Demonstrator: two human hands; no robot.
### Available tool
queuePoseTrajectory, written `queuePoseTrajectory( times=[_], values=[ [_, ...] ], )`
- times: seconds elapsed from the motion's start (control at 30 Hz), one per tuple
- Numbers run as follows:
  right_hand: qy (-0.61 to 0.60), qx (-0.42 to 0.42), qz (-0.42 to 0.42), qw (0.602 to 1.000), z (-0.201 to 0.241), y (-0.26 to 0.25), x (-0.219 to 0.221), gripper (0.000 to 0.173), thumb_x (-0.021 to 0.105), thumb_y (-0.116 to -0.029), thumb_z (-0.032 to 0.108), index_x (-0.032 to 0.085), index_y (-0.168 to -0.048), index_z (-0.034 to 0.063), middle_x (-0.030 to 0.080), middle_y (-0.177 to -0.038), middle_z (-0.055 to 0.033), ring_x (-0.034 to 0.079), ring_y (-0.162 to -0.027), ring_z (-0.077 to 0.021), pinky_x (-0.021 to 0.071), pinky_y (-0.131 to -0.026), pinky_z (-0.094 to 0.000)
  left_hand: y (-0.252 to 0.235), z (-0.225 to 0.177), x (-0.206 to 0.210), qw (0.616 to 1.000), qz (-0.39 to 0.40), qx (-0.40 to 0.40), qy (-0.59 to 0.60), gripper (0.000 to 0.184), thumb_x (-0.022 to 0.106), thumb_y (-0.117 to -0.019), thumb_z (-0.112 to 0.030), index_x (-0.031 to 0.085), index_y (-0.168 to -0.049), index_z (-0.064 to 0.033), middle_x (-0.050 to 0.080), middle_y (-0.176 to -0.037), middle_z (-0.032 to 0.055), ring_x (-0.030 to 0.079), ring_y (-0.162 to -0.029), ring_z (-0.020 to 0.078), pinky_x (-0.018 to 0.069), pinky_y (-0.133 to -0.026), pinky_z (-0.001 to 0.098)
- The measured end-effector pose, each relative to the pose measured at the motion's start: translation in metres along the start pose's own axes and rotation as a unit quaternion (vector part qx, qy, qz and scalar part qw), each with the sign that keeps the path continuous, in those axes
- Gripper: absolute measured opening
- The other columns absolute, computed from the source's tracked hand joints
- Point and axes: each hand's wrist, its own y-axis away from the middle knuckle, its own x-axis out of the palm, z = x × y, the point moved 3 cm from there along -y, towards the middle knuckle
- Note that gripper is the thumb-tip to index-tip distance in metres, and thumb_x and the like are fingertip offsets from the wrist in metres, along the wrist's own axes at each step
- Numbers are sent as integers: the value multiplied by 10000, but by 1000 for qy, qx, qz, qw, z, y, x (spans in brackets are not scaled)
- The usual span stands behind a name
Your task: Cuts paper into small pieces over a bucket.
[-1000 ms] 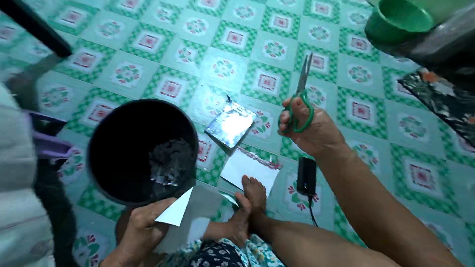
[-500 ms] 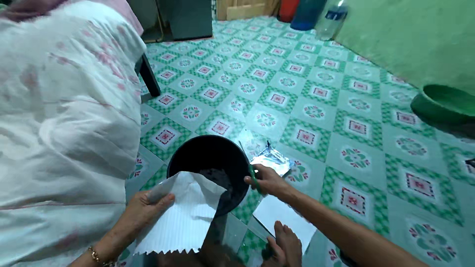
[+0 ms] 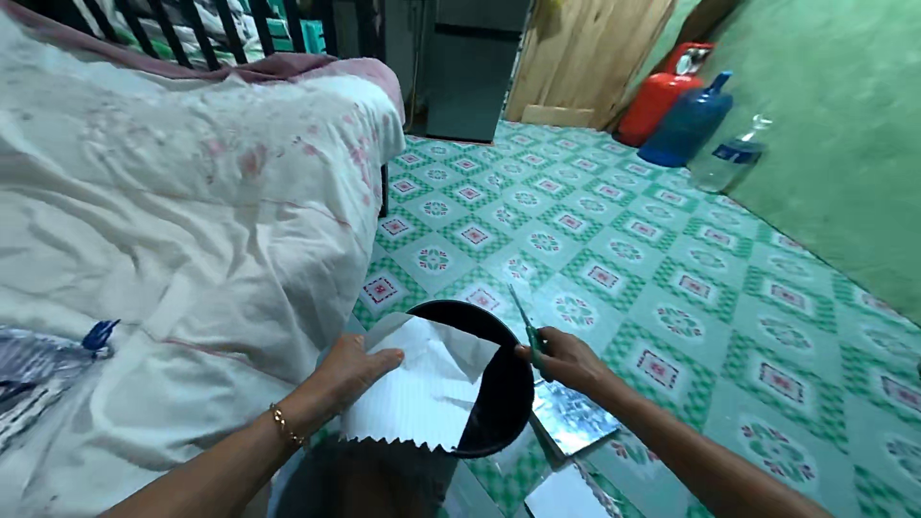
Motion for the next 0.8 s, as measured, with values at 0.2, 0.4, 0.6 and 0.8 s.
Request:
queuePoseTrajectory(
  times=[0.2,0.4,0.6,0.8],
  values=[
    [-76,-96,32,992,19,53,32,645,591,-961,461,555,-1319,-75,672,-1034,-222,667,-882,-312,538,-810,-501,-11,-6,-26,996,-30,-3,-89,271,716,-966,-170,640,-1081,64,639,-956,135,604,-849,164,509,-821,378],
    [-2,-119,75,990,10,60,53,752,652,-899,557,562,-1348,-40,684,-975,-214,660,-853,-359,511,-776,-570,-16,-2,-28,998,-35,-43,-22,284,723,-948,-116,605,-1133,65,640,-953,125,620,-817,144,533,-789,335],
    [27,-116,86,989,13,56,59,741,641,-914,567,560,-1350,-27,679,-939,-212,657,-832,-369,510,-759,-574,-17,-3,-22,997,-16,-67,-28,254,716,-950,-98,604,-1119,54,636,-907,106,623,-764,128,540,-742,305],
    [26,-131,70,989,15,54,65,727,629,-920,582,594,-1298,-38,685,-929,-211,663,-821,-363,516,-748,-557,-18,0,-16,995,10,-86,-55,235,713,-956,-127,602,-1079,39,634,-855,83,626,-724,119,544,-715,300]
  ],
)
